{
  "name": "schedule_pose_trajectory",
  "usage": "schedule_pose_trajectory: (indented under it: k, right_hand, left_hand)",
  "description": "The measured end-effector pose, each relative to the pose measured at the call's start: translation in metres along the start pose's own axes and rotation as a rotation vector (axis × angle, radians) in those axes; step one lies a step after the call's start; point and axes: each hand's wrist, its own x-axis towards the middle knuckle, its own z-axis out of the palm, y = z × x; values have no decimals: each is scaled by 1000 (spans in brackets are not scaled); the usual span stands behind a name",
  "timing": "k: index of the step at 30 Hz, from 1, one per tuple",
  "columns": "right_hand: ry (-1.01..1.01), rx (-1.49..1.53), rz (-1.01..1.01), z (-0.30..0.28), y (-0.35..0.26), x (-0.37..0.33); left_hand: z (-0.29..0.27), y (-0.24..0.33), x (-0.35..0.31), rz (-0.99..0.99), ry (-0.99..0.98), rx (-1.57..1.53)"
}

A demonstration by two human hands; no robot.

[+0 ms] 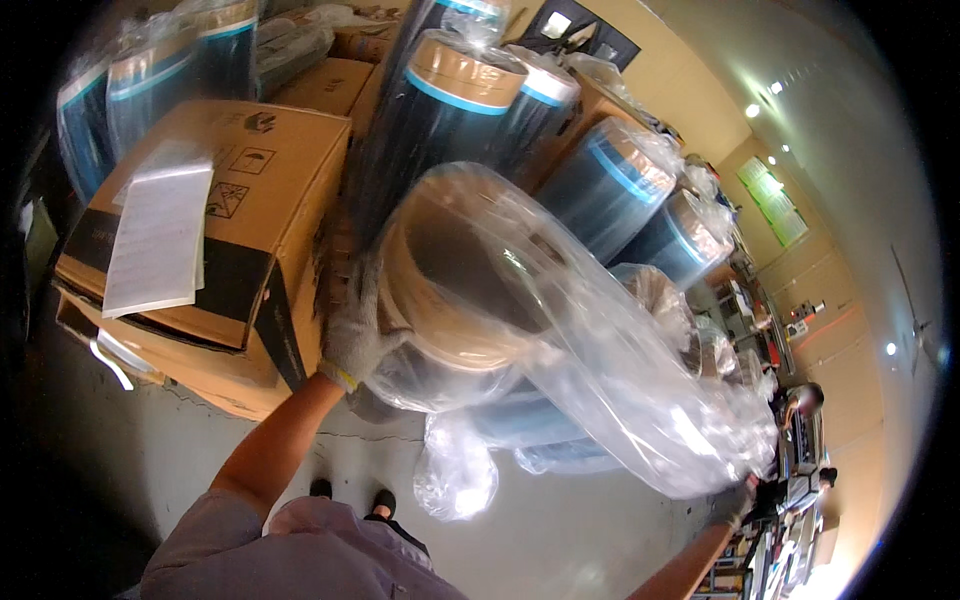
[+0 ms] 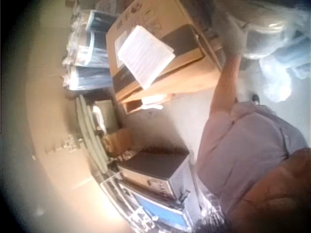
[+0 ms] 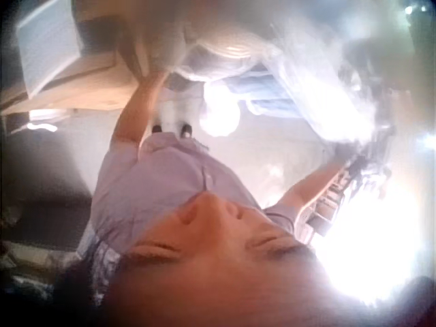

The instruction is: The person walks through a warehouse holding a notepad and a red pen. They stop at stacks of large plastic-wrapped rolls, write on the notepad, and mark the rolls with the pen. The person repeats this process for several rolls, moving between stacks and writing on the notepad.

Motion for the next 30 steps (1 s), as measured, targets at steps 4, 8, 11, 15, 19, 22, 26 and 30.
schedule_pose_trajectory:
  k: [4, 8, 11, 15, 19, 22, 26, 30]
  right_hand:
    - [-93, -477, -211, 180, 4, -54]
    - [-308, -342, -468, 302, 0, -121]
    - [-421, -507, -666, 382, -18, -185]
    - [-543, -555, -777, 445, -65, -241]
    - [-753, -259, -705, 468, -71, -228]
    - [-465, -28, -639, 425, -32, -152]
    - [89, 288, -225, 322, -16, -23]
    - [398, 373, 7, 284, -5, 13]
  left_hand:
    - [10, 17, 32, 129, -86, 5]
    - [14, 9, 53, 289, -218, -42]
    - [5, 4, 63, 351, -166, -142]
    - [10, 34, 68, 291, -52, -209]
    - [12, 143, 28, 612, 62, -445]
    - [15, 189, 7, 653, 5, -564]
    - [14, 138, -60, 424, -169, -572]
    - [90, 10, -151, -206, -165, -381]
